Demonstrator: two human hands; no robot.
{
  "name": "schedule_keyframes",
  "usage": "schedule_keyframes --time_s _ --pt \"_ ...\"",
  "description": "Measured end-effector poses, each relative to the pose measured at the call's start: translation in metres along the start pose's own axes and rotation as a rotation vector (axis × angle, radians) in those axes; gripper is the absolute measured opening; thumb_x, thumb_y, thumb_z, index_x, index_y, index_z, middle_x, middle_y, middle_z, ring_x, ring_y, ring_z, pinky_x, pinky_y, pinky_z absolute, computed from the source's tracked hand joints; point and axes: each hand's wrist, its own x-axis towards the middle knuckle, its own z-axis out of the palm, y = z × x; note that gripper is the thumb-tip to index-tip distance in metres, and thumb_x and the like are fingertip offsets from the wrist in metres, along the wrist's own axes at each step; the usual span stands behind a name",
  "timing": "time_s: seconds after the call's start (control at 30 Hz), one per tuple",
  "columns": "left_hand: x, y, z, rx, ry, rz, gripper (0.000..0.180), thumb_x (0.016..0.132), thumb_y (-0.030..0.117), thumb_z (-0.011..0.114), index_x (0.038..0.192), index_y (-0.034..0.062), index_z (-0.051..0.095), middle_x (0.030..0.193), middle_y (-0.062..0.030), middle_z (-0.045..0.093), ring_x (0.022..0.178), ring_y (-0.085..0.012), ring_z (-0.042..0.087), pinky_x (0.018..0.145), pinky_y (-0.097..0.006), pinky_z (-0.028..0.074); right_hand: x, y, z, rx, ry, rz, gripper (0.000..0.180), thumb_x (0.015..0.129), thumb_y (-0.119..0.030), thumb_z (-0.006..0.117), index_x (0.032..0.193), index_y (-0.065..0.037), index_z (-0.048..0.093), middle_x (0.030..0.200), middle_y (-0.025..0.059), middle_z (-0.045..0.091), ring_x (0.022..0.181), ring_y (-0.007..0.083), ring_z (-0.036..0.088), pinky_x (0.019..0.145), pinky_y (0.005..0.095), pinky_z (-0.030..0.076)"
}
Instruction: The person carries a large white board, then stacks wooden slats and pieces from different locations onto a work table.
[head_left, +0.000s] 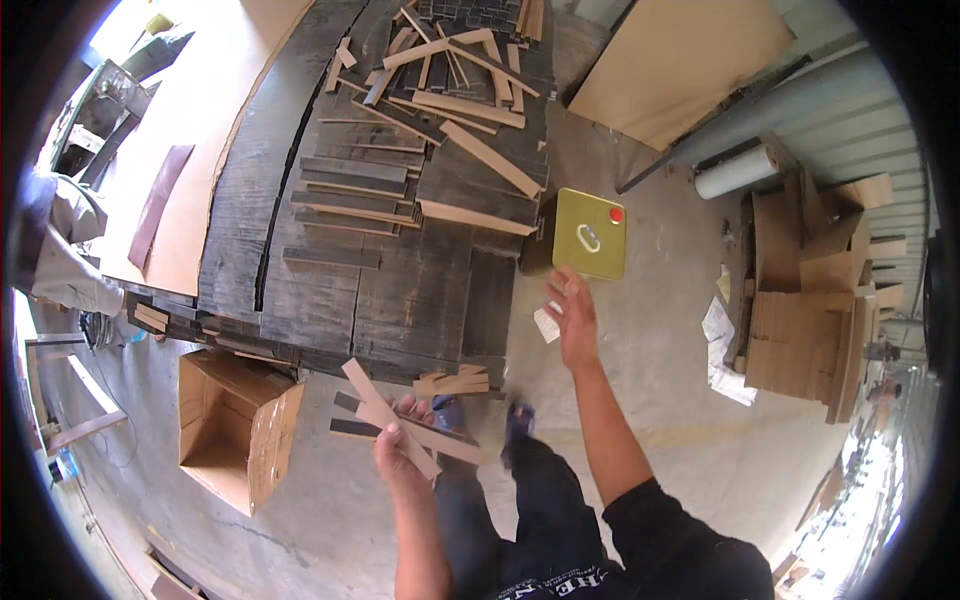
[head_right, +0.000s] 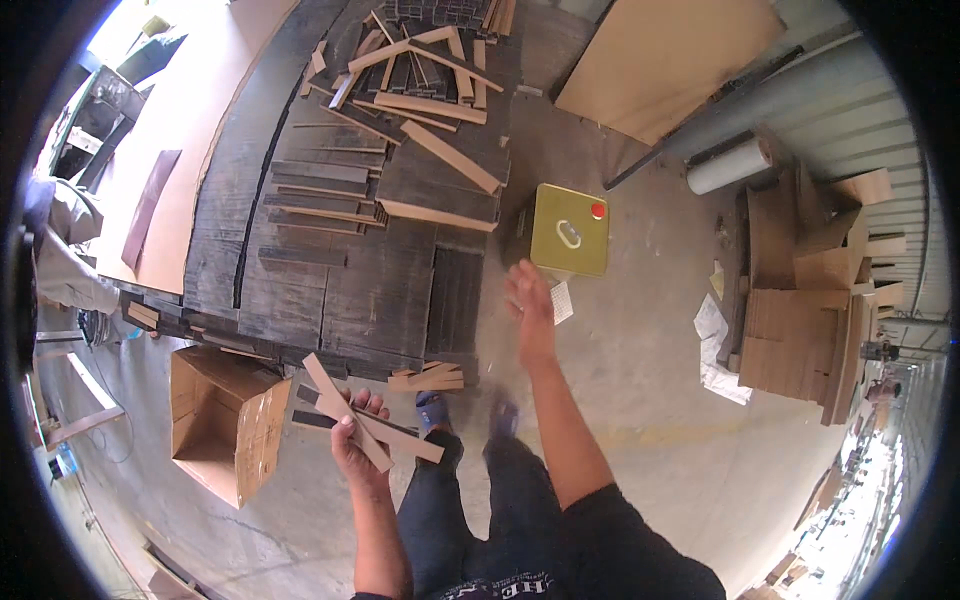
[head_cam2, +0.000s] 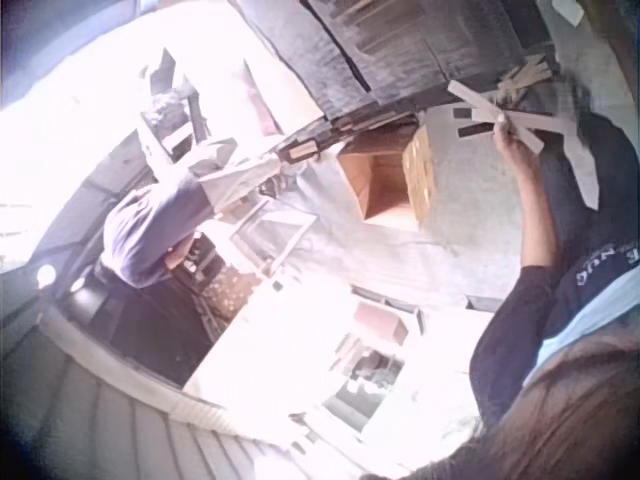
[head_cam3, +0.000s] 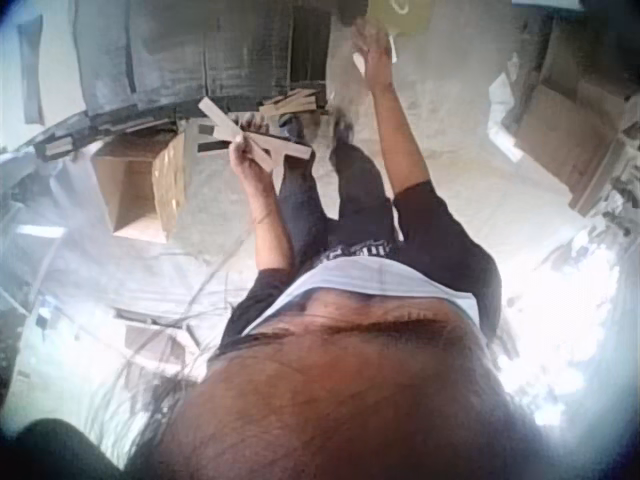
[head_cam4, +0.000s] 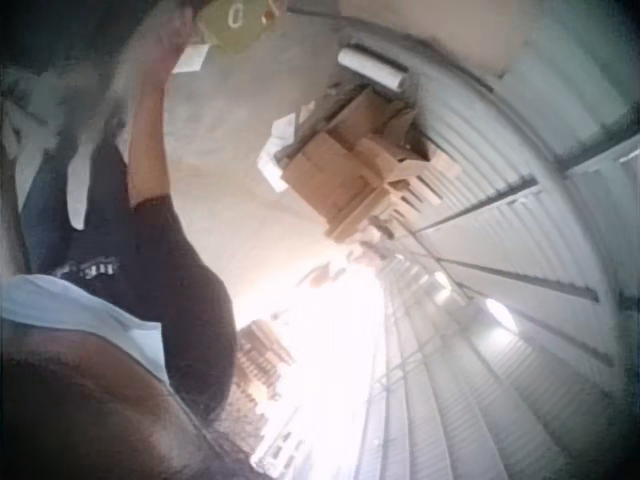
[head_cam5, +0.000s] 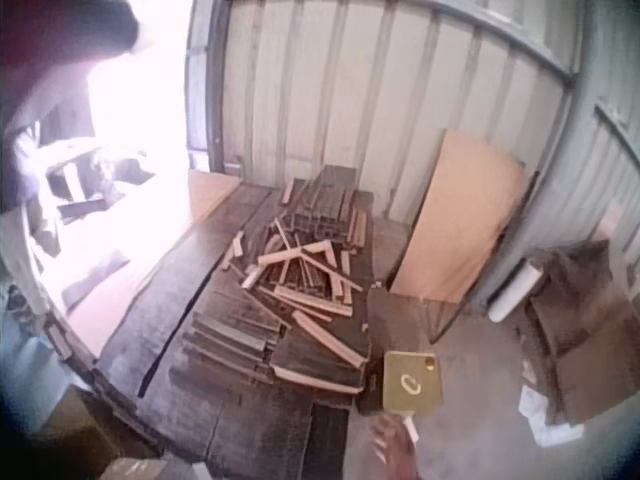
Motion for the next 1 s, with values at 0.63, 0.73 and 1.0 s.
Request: schedule_keyframes --time_s 0.63,0.73,1.0 --pt "0.189 -0.131 0.231 0.023 0.224 0.264 0.039 0.082 0.018 0.059 0.111 -0.0033 0.045 0.103 -0.0111 0.054 0.092 -0.0221 0.055 0.078 -0.035 0.048 0.230 -0.052 0.049 0.036 -0.186 0.126 0.055 0.078 -0.038 0.060 0.114 0.002 0.047 0.111 0.0109 0.053 0.099 0.0192 0.049 0.087 0.0296 0.037" --pt "0.190 -0.132 0.238 -0.038 0.226 0.176 0.036 0.082 0.022 0.059 0.109 0.0004 0.049 0.105 -0.0098 0.056 0.094 -0.0222 0.056 0.083 -0.036 0.048 0.231 -0.058 0.047 0.037 -0.170 0.173 0.053 0.077 -0.035 0.062 0.113 0.002 0.048 0.109 0.0106 0.054 0.098 0.0192 0.050 0.086 0.0299 0.037" --pt "0.186 -0.126 0.232 -0.102 0.230 0.104 0.038 0.081 0.013 0.059 0.112 -0.0050 0.045 0.105 -0.0124 0.055 0.089 -0.0248 0.059 0.078 -0.038 0.051 0.227 -0.066 0.040 0.086 -0.181 0.336 0.055 0.073 -0.030 0.066 0.114 0.002 0.047 0.107 0.0074 0.054 0.095 0.0170 0.051 0.085 0.0283 0.038"
